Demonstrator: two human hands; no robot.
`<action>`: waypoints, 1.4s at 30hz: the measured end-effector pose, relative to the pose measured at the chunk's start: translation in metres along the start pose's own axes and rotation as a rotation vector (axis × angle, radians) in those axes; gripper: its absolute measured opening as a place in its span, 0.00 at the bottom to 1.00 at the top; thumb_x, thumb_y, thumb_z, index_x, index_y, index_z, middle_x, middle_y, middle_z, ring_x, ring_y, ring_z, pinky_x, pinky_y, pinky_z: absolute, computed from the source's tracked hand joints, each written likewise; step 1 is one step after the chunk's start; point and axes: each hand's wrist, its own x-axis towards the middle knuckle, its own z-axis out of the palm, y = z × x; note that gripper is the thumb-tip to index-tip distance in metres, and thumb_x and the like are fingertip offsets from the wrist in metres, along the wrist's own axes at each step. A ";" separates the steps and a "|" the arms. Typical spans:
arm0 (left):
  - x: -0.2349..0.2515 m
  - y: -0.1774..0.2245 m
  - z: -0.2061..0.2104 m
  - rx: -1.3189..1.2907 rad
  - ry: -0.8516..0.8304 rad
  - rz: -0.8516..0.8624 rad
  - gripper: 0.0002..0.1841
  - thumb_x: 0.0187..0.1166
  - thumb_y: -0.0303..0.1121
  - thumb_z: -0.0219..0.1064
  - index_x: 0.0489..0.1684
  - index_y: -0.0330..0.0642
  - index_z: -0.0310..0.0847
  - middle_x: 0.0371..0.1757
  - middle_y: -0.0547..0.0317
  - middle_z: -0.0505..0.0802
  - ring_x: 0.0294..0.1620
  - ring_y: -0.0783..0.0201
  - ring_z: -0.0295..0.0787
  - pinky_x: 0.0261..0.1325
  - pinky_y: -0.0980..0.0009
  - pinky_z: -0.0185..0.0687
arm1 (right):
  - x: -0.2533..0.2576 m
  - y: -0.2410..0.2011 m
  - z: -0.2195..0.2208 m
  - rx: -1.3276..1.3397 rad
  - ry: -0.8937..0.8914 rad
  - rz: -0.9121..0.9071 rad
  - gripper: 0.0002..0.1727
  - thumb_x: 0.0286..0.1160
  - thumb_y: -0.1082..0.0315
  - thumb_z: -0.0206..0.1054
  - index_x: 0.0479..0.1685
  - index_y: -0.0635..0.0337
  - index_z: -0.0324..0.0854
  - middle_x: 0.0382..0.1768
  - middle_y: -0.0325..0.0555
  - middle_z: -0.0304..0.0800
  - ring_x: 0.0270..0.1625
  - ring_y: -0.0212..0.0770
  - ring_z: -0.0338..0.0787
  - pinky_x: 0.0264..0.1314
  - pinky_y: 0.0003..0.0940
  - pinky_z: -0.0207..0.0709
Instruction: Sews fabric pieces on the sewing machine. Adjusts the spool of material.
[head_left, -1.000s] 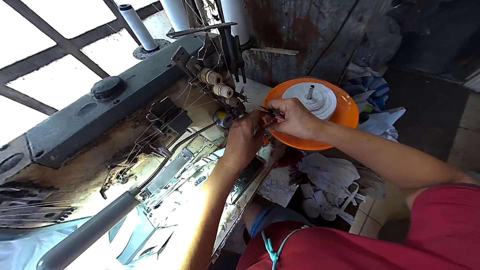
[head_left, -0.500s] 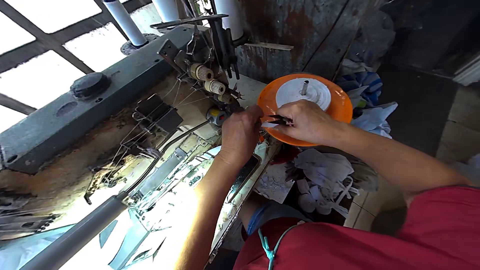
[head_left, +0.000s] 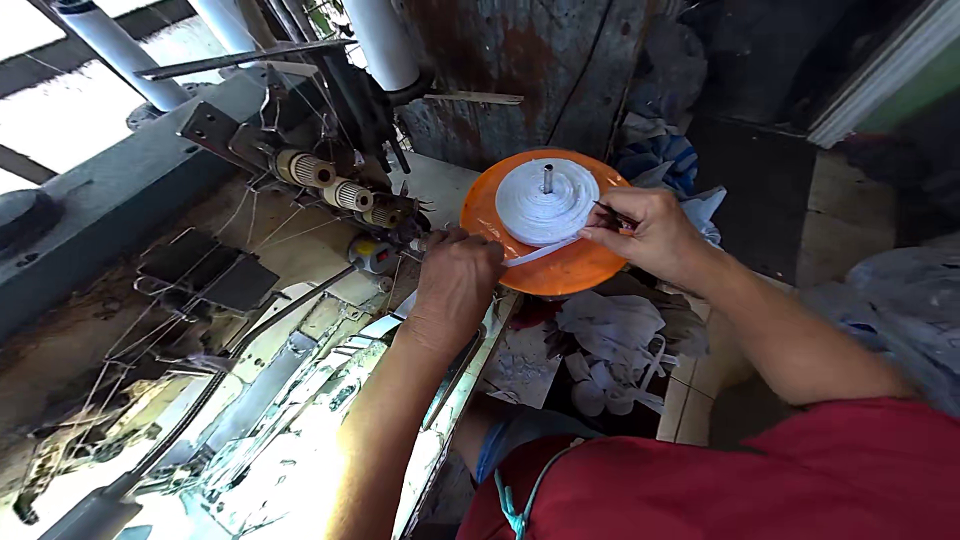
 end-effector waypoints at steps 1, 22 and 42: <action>0.001 0.002 0.001 -0.033 -0.002 -0.002 0.05 0.73 0.27 0.76 0.31 0.35 0.90 0.34 0.44 0.93 0.44 0.42 0.92 0.55 0.42 0.78 | -0.003 0.005 -0.002 0.010 0.027 0.022 0.10 0.74 0.66 0.72 0.35 0.66 0.86 0.31 0.46 0.86 0.32 0.29 0.81 0.37 0.23 0.75; 0.021 0.049 0.039 -0.543 0.302 -0.106 0.10 0.65 0.15 0.75 0.41 0.33 0.84 0.37 0.49 0.94 0.41 0.58 0.96 0.50 0.61 0.92 | -0.004 0.017 0.011 0.101 0.012 -0.252 0.07 0.70 0.74 0.73 0.42 0.69 0.91 0.44 0.53 0.93 0.47 0.33 0.91 0.54 0.23 0.84; 0.012 0.045 0.046 -0.558 0.422 -0.063 0.09 0.64 0.16 0.76 0.40 0.30 0.87 0.44 0.45 0.88 0.34 0.63 0.86 0.38 0.73 0.85 | 0.005 -0.008 0.018 0.126 -0.248 -0.147 0.10 0.80 0.67 0.67 0.39 0.65 0.89 0.37 0.45 0.86 0.37 0.29 0.83 0.41 0.20 0.77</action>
